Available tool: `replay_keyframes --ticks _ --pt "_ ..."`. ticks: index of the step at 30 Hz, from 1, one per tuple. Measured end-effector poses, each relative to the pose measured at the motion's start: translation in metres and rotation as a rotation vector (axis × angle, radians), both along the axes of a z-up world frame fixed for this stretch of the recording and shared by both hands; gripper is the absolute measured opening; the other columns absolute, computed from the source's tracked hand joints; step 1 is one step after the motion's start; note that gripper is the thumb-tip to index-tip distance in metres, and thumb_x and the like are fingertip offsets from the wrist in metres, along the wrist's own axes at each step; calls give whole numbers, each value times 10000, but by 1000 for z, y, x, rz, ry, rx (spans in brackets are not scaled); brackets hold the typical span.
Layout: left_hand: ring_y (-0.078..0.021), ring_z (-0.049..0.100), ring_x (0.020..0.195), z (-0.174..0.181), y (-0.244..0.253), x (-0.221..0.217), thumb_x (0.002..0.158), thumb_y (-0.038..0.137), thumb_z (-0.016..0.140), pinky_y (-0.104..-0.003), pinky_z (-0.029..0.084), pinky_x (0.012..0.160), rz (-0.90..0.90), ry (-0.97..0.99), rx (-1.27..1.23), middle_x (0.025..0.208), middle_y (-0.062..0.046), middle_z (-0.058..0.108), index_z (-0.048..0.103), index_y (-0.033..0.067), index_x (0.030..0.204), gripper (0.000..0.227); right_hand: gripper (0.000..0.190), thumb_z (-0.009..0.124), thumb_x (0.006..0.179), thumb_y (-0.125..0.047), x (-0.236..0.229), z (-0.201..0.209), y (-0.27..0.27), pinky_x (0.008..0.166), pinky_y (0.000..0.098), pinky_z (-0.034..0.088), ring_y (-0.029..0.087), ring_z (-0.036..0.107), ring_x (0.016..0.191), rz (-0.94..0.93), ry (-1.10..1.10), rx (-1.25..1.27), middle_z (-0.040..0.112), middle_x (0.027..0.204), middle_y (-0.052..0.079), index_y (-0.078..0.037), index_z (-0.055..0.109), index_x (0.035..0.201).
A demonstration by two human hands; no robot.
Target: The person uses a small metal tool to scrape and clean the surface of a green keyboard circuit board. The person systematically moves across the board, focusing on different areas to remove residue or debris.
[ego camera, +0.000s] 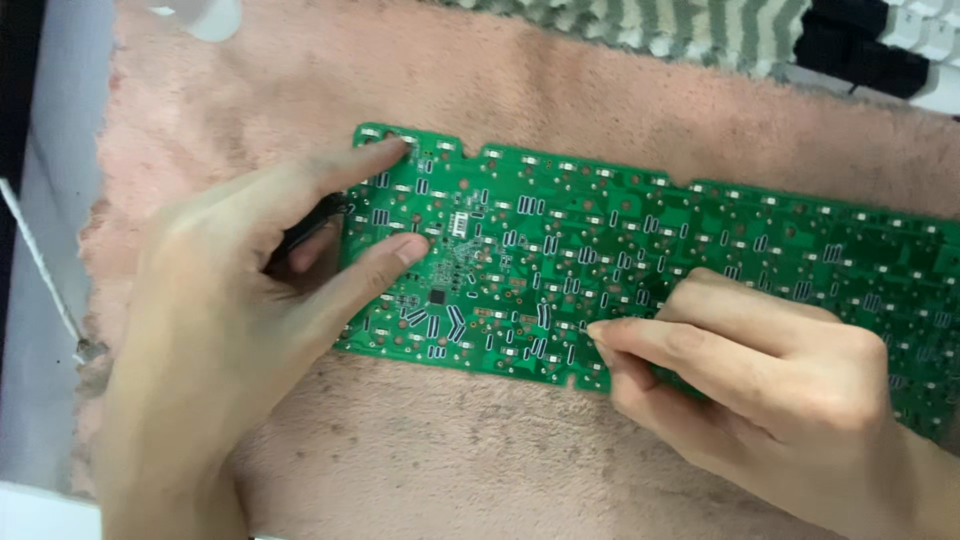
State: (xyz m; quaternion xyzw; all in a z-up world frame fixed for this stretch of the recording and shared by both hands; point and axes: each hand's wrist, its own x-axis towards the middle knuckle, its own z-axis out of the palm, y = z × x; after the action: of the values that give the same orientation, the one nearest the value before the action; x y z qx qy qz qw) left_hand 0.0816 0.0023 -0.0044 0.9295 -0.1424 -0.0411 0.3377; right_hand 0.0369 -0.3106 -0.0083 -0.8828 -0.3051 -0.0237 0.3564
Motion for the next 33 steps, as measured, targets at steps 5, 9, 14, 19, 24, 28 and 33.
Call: replay_keyframes --ticks 5,9,14,19,24,28,33 --pt "-132 412 656 3 -1 0 1067 189 931 -285 408 678 3 13 -10 754 -8 391 796 87 1533 496 112 824 1005 -43 2 0 0 589 295 482 209 534 620 6 25 4 613 787 97 23 781 1085" --pt "-131 420 669 4 -2 0 1077 193 934 -286 414 697 0 22 -1 761 -4 413 804 74 1538 493 125 834 1000 -16 3 2 1 578 308 473 221 518 611 21 34 22 607 778 114 53 764 1078" --pt "-133 409 648 4 -1 0 1086 188 913 -288 393 673 -6 30 -6 755 -10 385 798 69 1542 486 104 859 1003 -63 0 1 -4 570 272 489 182 554 621 -2 16 -41 628 793 74 -6 796 1063" --pt "-141 404 648 2 1 -1 1091 176 914 -305 396 680 -22 7 -13 750 -8 375 792 64 1543 482 92 837 1008 -21 0 3 1 588 289 493 180 552 615 -9 27 -27 630 773 81 9 814 1091" --pt "-125 394 651 2 1 -1 1081 183 917 -288 387 675 -11 16 -13 756 6 347 795 68 1548 496 135 837 997 -57 -1 2 -2 609 269 521 178 572 634 -8 48 -21 640 802 84 18 806 1105" --pt "-135 393 622 1 0 0 1071 199 924 -300 390 657 2 27 -1 729 -1 360 797 94 1552 509 150 849 982 5 0 0 0 596 303 493 220 522 613 19 25 47 611 768 112 65 769 1095" --pt "-135 399 650 2 0 -1 1084 185 920 -288 402 686 -4 17 -16 752 -4 376 796 66 1535 482 134 857 981 -4 -1 -1 -1 581 294 469 213 522 616 12 17 24 606 776 111 49 781 1078"
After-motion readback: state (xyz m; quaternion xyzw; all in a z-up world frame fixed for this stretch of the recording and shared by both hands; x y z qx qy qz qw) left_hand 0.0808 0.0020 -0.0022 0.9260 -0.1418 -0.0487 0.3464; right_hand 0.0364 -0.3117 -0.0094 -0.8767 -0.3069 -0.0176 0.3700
